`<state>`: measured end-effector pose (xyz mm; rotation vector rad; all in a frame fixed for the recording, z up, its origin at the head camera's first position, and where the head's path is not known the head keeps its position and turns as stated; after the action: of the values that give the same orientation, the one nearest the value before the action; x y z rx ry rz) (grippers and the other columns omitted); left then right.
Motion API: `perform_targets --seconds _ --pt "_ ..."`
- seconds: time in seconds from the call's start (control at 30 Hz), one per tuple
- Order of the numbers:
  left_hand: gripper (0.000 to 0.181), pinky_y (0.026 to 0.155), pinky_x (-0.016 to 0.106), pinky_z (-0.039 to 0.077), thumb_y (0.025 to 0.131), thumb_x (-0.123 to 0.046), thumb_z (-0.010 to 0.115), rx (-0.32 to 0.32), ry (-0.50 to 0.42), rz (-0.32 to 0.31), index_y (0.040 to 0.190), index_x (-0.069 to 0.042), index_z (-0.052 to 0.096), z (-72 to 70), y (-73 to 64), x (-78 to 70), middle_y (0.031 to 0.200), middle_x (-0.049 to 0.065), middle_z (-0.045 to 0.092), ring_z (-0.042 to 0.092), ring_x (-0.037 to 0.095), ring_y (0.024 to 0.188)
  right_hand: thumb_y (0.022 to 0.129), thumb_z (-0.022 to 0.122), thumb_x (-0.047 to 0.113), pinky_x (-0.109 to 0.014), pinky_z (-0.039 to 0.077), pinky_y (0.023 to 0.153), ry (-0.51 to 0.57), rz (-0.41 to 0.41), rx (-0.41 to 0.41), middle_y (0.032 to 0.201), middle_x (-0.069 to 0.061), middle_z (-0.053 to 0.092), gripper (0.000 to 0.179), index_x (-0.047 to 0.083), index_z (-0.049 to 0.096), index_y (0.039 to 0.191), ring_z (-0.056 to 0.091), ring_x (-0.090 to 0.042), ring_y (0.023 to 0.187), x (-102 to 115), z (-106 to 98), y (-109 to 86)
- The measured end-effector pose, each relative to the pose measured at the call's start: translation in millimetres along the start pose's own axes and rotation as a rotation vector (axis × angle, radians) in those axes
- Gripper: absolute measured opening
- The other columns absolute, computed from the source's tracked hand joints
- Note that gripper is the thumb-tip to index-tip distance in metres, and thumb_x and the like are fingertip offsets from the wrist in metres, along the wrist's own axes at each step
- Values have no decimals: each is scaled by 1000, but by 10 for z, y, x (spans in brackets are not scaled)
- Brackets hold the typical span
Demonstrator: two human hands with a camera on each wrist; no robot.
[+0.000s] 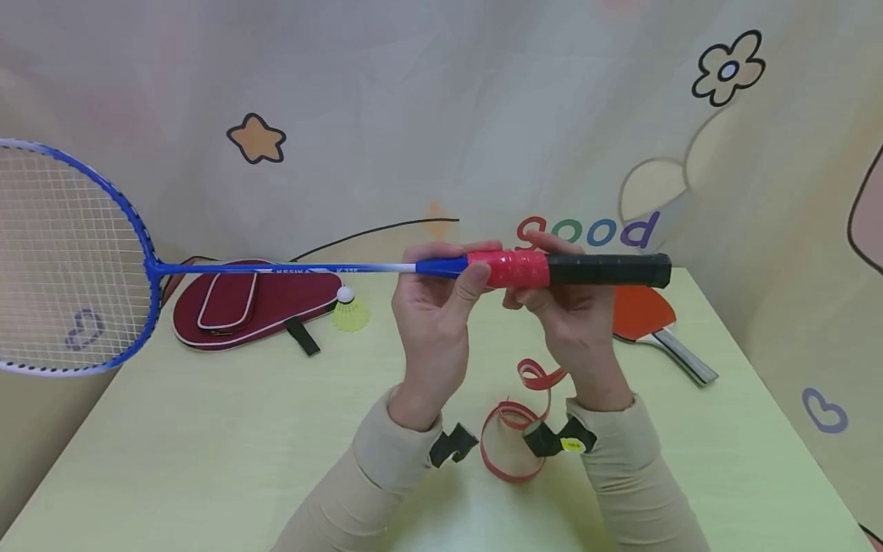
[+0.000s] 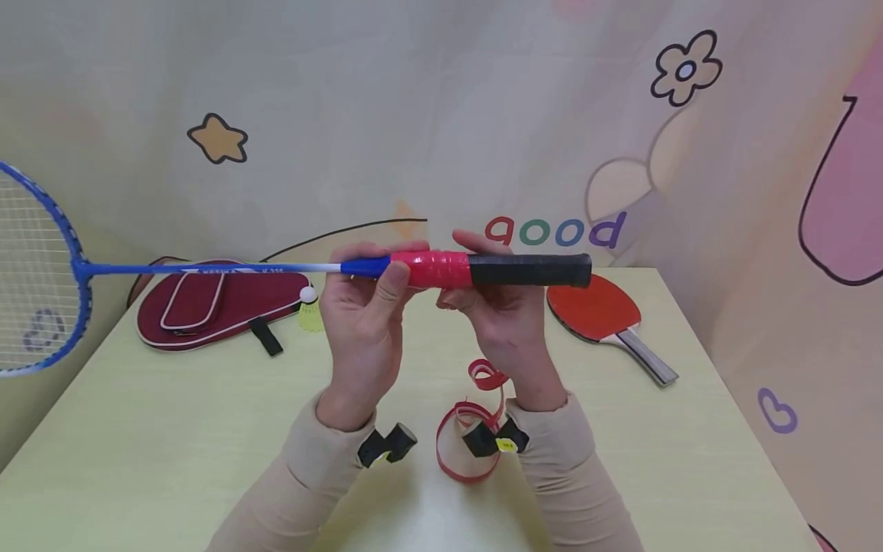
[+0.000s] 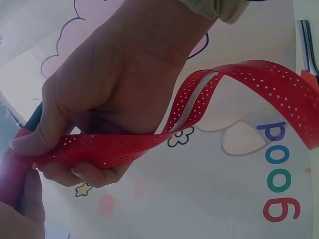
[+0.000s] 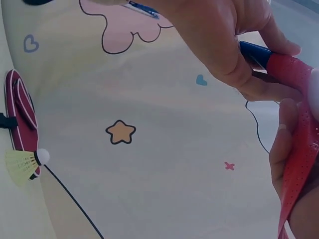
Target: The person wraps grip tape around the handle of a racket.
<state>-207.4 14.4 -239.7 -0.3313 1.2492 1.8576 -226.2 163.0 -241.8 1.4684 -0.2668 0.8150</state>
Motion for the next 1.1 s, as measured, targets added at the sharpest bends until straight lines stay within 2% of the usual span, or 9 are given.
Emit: perform_targets --seconds 0.13,0.27,0.43,0.53,0.63,0.77,0.9,1.0,1.1 --pt "43 87 43 53 88 -33 70 -4 3 -23 112 -3 50 -1 -5 13 112 23 65 62 36 106 85 74 14 -34 56 78 38 51 2 105 -14 65 46 0 60 127 68 -22 80 -13 -5 -19" --pt "43 90 42 52 88 -35 70 5 -16 -44 114 -8 50 12 -8 24 114 18 65 59 36 111 85 74 15 -35 56 79 30 66 -19 107 -15 65 44 0 59 124 69 -23 80 16 -1 -31" --pt "46 100 41 45 88 -26 72 79 -158 -27 122 -11 43 96 -2 17 122 11 62 53 38 121 87 72 15 -35 55 81 -9 80 -68 106 -15 63 42 3 56 123 68 -25 79 46 -1 -54" --pt "50 102 42 42 89 -17 72 126 -233 -8 125 -12 38 141 1 1 127 12 60 51 38 125 88 72 14 -33 55 81 -31 98 -80 111 -15 62 40 5 55 123 68 -25 80 54 3 -65" --pt "51 101 41 44 90 -13 70 141 -215 19 127 -13 36 148 3 -21 127 11 60 51 37 124 89 71 13 -34 55 81 -42 108 -72 108 -15 62 39 5 54 123 68 -26 79 62 15 -65" --pt "49 101 41 43 90 -15 69 125 -139 49 127 -11 36 122 1 -36 122 8 62 52 36 120 88 71 16 -35 56 81 -39 128 -35 103 -16 62 44 3 53 126 68 -26 78 64 29 -57" --pt "49 101 41 44 89 -20 69 98 -83 62 124 -9 37 96 -10 -43 120 6 62 52 35 118 87 72 15 -35 56 80 -75 148 5 108 -16 61 47 4 53 129 68 -26 83 73 20 -52" --pt "48 101 42 44 89 -22 69 94 -64 64 123 -8 38 95 -16 -47 120 9 62 53 36 118 88 71 12 -35 55 80 -88 137 16 112 -14 61 43 7 54 128 68 -26 86 86 5 -43" --pt "45 100 44 44 90 -23 69 89 -60 62 122 -10 40 103 -27 -49 119 13 62 55 37 116 88 70 10 -35 55 81 -64 94 17 111 -13 62 39 5 56 124 68 -26 85 95 0 -24"
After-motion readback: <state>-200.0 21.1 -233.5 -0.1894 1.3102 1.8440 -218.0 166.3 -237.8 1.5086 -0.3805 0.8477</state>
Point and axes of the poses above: each hand's wrist, its own y-axis towards the middle knuckle, its own z-axis out of the palm, x = y × z, the point moved 7 cm from there along y, towards the middle knuckle
